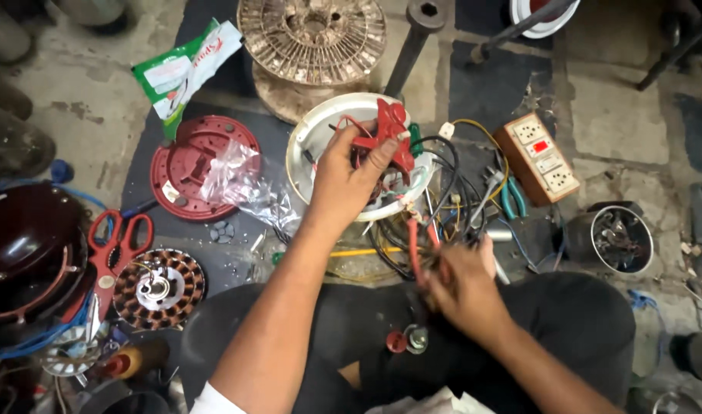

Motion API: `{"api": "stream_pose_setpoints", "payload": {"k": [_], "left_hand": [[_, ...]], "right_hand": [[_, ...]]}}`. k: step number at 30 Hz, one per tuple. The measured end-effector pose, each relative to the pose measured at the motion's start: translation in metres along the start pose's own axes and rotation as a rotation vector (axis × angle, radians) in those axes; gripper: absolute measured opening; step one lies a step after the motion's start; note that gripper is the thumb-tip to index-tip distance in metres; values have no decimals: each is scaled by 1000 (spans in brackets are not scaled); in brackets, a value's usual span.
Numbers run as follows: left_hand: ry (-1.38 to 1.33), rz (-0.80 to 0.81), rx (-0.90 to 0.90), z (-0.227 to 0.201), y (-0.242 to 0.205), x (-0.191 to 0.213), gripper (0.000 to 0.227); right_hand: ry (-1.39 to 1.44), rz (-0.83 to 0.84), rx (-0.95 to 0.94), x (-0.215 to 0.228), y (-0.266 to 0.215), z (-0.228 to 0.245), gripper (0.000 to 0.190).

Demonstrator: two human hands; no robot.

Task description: The person manipulates electrical wires and internal components of a motor assembly using pliers to pull and strip wires and position them within the motor housing.

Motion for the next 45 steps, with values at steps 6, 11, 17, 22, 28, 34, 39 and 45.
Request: {"api": "stream_pose_setpoints", "payload": {"k": [6,11,17,22,28,34,39,45], "left_hand": [[-13,-23,30,-3,0,-3,40],[208,59,208,1,14,-20,53],[409,126,261,4,52,-45,71],[649,143,462,6,67,-59,73],[662,68,396,7,74,-75,72],[680,12,475,6,67,-79,75],[704,-33,472,9,55,-72,79],[775,-87,428,-6,42,-75,68]], "right_hand": [[315,-188,-48,35,7,35,38],[538,-354,-175,62,53,-10,37],[846,-234,-181,49,132,-81,34],[1021,-216,-279,31,146,-125,36],[1332,50,-384,11,151,-130,49],[1326,139,-577,0,146,-117,47],[692,-62,-455,52,126,-91,30],[344,646,136,-6,-5,-18,36]]}}
Point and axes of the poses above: each hand's wrist, its own y-axis towards the middle knuckle, its own x-axis out of the back of the hand, z = x × y, the point moved 7 cm from there along y, towards the middle knuckle, and after that the axes turned 10 degrees about y, right-handed, at the moved point
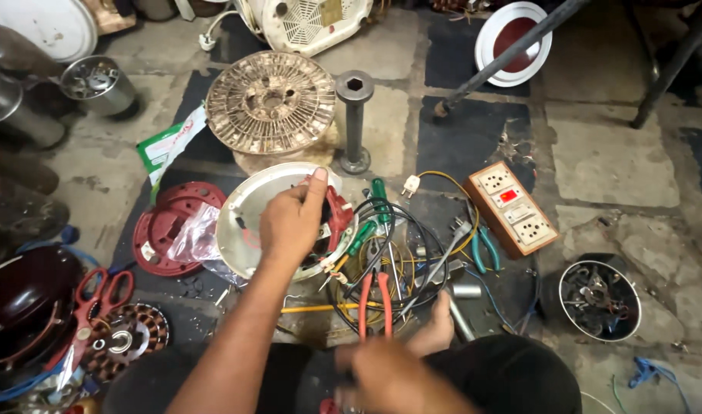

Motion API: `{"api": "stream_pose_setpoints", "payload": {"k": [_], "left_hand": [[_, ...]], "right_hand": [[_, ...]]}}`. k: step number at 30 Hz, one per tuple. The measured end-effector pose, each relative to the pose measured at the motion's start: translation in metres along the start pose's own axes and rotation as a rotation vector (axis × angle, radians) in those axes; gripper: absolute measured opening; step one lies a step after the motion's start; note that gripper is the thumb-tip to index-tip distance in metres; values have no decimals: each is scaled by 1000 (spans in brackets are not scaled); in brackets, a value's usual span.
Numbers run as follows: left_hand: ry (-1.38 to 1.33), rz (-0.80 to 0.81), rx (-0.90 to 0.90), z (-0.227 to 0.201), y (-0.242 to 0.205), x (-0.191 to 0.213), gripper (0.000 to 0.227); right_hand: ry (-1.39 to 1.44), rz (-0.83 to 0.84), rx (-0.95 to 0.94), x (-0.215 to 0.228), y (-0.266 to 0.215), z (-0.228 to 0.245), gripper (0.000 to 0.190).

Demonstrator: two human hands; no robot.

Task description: The person manipulates electrical wires and internal components of a motor assembly using pliers to pull and strip wires and position them within the motor housing.

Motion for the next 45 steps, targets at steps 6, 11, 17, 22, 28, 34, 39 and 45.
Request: {"api": "stream_pose_setpoints", "payload": {"k": [6,11,17,22,28,34,39,45], "left_hand": [[-20,-96,-38,-5,-15,8,67],[-42,-155,-93,-5,-21,11,62],[-52,-232,-139,2,-19,9,60],[-52,-226,-146,8,-19,5,64],[-35,-172,-138,8,-19,7,68],[-43,-199,-179,8,-21,10,69],[-29,-188,-173,9,-21,13,66],[-22,-156,-130,5,-20,15,63]], "right_hand": [[-186,222,6,-109,-6,-63,18],[22,132,82,-40,-16,-36,28],[774,-193,-418,72,-6,-34,38],[146,-98,-333,34,7,-28,38],[96,84,-123,-24,16,-4,45],[115,129,-115,-20,23,5,60],[-30,-144,39,2,15,28,60],[-164,273,111,-65,2,24,29]]}}
Point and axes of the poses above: each hand's wrist, its own y-axis towards the middle knuckle, its own x-axis out of the back of the hand, z = x × y, the point moved 7 cm from there along y, towards the middle knuckle, and after that the axes turned 10 degrees about y, right-handed, at the moved point
